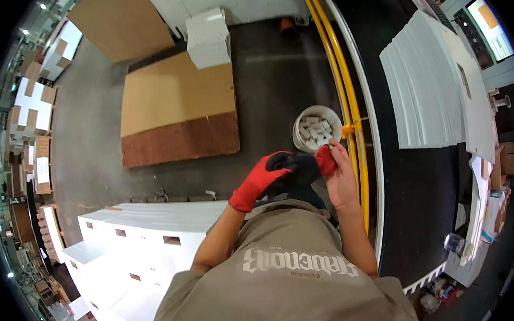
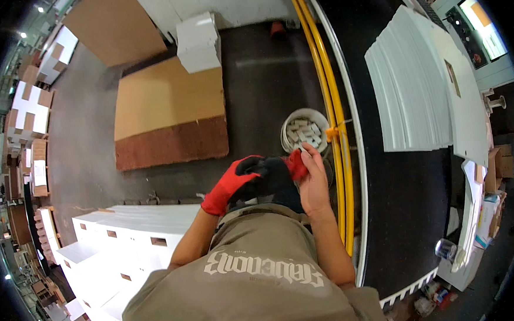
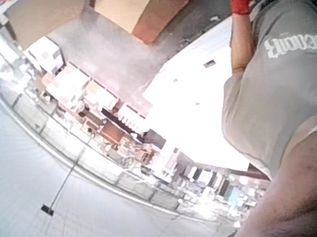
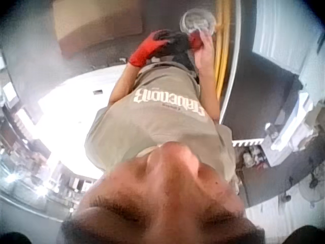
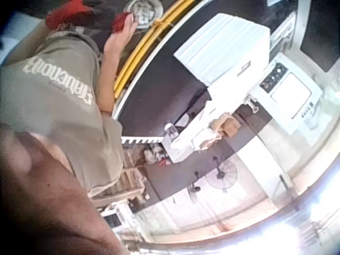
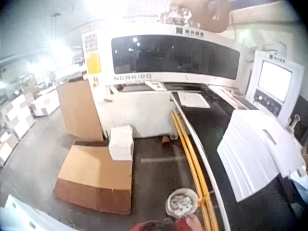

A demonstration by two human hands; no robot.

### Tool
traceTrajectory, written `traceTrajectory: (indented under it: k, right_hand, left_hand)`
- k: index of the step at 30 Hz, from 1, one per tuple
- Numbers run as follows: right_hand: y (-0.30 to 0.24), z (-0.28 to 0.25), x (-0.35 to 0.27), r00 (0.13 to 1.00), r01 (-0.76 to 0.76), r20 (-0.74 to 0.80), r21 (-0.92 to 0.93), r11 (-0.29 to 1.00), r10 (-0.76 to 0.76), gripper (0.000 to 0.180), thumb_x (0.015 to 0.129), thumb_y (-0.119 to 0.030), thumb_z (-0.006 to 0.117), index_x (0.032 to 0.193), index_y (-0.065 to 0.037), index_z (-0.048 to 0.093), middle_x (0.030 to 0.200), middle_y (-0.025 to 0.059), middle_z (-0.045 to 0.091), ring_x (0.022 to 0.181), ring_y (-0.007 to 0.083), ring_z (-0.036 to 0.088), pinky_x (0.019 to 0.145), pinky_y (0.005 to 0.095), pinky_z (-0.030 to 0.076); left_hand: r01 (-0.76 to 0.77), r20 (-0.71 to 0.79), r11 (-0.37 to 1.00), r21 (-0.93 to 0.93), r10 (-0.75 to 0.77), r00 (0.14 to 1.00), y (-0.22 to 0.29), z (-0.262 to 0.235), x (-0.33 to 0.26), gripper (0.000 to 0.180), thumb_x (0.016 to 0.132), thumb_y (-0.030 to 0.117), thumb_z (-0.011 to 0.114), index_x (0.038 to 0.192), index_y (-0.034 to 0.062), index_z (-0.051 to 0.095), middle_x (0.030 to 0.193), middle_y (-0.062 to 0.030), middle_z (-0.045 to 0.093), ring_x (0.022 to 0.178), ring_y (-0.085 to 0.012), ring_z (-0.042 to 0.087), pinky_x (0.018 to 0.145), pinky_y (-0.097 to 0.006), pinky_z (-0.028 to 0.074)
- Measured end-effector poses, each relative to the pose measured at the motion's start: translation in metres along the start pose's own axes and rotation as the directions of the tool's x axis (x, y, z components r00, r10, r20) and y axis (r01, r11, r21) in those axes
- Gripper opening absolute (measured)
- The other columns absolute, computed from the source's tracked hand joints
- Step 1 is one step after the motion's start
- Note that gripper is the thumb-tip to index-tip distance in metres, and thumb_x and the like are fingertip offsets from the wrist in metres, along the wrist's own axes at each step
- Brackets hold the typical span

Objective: The person loads white rectangular panels into a CNC 6-sided drilling machine. They pick up panels from a stack, place them onto the machine's conveyor, and push them into the processing area. The person repeats this loading process for multiple panels, stacking the processed ones on the output side.

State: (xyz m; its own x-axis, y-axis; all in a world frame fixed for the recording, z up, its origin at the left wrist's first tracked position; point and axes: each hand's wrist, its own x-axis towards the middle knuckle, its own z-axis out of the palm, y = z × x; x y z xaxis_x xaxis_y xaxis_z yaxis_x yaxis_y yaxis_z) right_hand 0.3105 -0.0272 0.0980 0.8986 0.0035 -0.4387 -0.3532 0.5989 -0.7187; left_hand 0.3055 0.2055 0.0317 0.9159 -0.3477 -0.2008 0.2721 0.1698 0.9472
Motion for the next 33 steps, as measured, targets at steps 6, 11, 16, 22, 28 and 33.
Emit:
traceTrajectory:
  k: [6,11,16,22,28,33]
  right_hand:
    - [-0.138,0.105,0.023,0.745,-0.262,0.667,0.325,0.909,-0.024,0.087,0.107,-0.067,0.029,0.164,-0.001,0.03,0.17,0.0199,0.032,0.156,0.0315,0.032,0.128,0.0489,0.021]
    - [-0.23,0.163,-0.026,0.254,-0.639,0.967,0.188,0.746,-0.027,0.095,0.104,-0.075,0.026,0.16,0.002,0.022,0.166,0.0282,0.029,0.153,0.0411,0.032,0.126,0.0544,0.024]
    - [-0.268,0.192,-0.028,0.127,-0.568,0.989,0.131,0.813,-0.07,0.084,0.105,-0.068,0.03,0.15,0.004,0.031,0.158,0.0298,0.036,0.146,0.0406,0.04,0.122,0.0534,0.03]
    - [-0.275,0.21,-0.039,0.212,-0.387,0.974,0.158,0.909,-0.079,0.072,0.107,-0.06,0.035,0.137,0.005,0.041,0.148,0.0318,0.045,0.137,0.04,0.049,0.117,0.0521,0.037]
    - [-0.265,0.228,-0.053,0.341,-0.185,0.936,0.16,0.97,-0.089,0.062,0.109,-0.053,0.04,0.124,0.007,0.051,0.139,0.0338,0.053,0.128,0.0394,0.057,0.112,0.0508,0.045]
    - [-0.251,0.245,-0.065,0.416,-0.069,0.908,0.089,0.994,-0.052,0.057,0.111,-0.046,0.044,0.113,0.008,0.059,0.131,0.0354,0.06,0.12,0.0389,0.065,0.108,0.0497,0.051]
  left_hand:
    - [-0.06,-0.546,0.977,-0.203,-0.062,0.835,0.02,-0.014,0.015,0.03,0.101,0.03,0.069,0.116,0.0046,0.069,0.091,-0.0021,0.068,0.079,-0.0113,0.061,0.068,-0.027,0.05]
    - [-0.08,-0.742,0.99,-0.118,-0.034,0.67,0.019,-0.014,0.031,0.023,0.1,0.032,0.068,0.105,0.0096,0.069,0.078,0.0019,0.06,0.069,-0.0104,0.054,0.06,-0.028,0.045]
    - [0.104,-0.854,0.988,-0.114,-0.151,0.498,-0.001,0.008,0.044,0.026,0.1,0.032,0.067,0.108,0.0073,0.069,0.087,-0.0015,0.064,0.076,-0.0134,0.059,0.065,-0.032,0.049]
    - [-0.086,-0.744,0.986,-0.144,-0.051,0.666,-0.015,0.002,0.076,0.029,0.101,0.025,0.067,0.121,0.0042,0.069,0.095,-0.0036,0.069,0.08,-0.0129,0.062,0.069,-0.03,0.052]
    - [-0.107,-0.693,0.994,-0.032,0.055,0.719,0.006,-0.042,0.097,0.03,0.1,0.027,0.068,0.122,0.0064,0.069,0.099,-0.002,0.069,0.083,-0.0124,0.062,0.071,-0.031,0.053]
    - [-0.157,-0.652,0.987,0.032,0.139,0.745,0.001,-0.069,0.099,0.042,0.101,0.027,0.07,0.137,0.0041,0.064,0.121,-0.0029,0.068,0.111,-0.0132,0.06,0.098,-0.032,0.05]
